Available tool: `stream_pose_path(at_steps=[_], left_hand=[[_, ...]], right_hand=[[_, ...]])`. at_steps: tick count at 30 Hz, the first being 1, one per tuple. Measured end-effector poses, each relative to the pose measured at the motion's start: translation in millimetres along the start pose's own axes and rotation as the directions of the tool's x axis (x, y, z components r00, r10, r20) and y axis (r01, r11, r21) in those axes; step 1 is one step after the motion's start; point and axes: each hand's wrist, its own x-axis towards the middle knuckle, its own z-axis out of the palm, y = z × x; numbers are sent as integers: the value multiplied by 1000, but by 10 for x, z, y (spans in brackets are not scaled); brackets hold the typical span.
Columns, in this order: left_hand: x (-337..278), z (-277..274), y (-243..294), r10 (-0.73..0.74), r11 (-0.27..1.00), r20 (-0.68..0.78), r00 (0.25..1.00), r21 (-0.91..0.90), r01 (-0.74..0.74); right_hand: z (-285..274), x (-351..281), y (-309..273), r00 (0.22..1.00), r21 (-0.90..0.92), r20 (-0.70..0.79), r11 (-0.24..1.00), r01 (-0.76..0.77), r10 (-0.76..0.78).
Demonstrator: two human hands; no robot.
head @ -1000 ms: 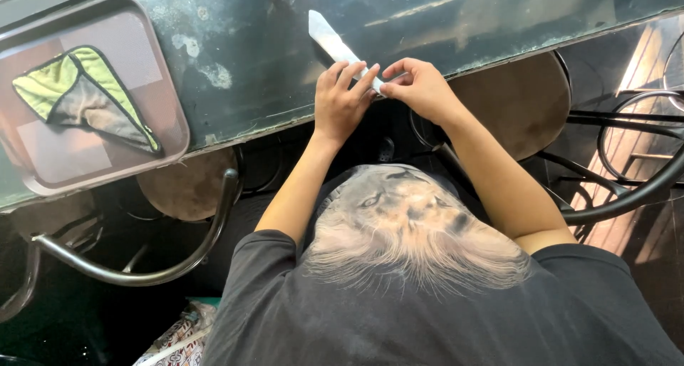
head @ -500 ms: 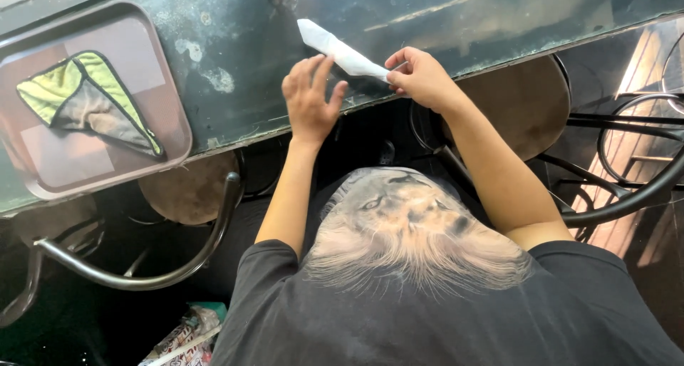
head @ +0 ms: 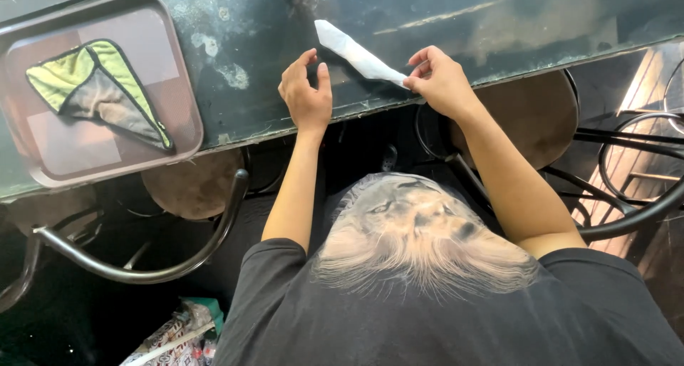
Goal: Folding paper napkins around cutlery and arranging them on a plate.
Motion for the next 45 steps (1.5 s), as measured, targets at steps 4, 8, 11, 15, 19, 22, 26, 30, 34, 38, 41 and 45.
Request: stream_pose_path(at_steps=[4, 8, 11, 15, 19, 22, 26, 30, 34, 38, 41, 45], left_hand=[[14, -19, 30, -7, 1000, 19, 1000, 13, 7], [89, 43, 22, -116, 993, 20, 993, 14, 116], [233, 156, 29, -230, 973, 37, 972, 43, 228], [462, 274, -1, -228, 970, 67, 971, 99, 221], [521, 289, 50, -144, 986, 62, 988, 91, 138], [436, 336, 7, -102, 994, -16, 995, 48, 102], [360, 234, 142, 57, 994, -62, 996, 95, -51], [279, 155, 267, 280, 929, -90, 956, 277, -246], [282, 184, 212, 330, 900, -63, 942, 321, -294], [305, 203, 209, 306, 926, -72, 949, 254, -279], [343, 226, 188, 253, 962, -120, 960, 137, -236], [425, 270, 76, -42, 998, -82, 996, -51, 38]], right_hand=[[54, -8, 7, 994, -101, -21, 989, 105, -107], [129, -93, -83, 972, -364, -83, 915, 175, -219], [163, -114, 56, 882, -553, -96, 761, 339, -462], [189, -109, 184, 766, -459, -121, 720, 520, -631], [184, -54, 154, 753, -460, -30, 678, 573, -657], [187, -63, 122, 761, -469, -30, 681, 562, -648], [177, -75, 111, 760, -472, -30, 679, 562, -650], [172, -69, 135, 748, -484, -35, 666, 568, -663], [181, -75, 121, 751, -473, -51, 678, 563, -659], [181, -78, 137, 740, -486, -54, 665, 568, -671], [178, -77, 143, 738, -487, -54, 663, 569, -673], [175, -72, 149, 740, -472, -49, 668, 575, -671]])
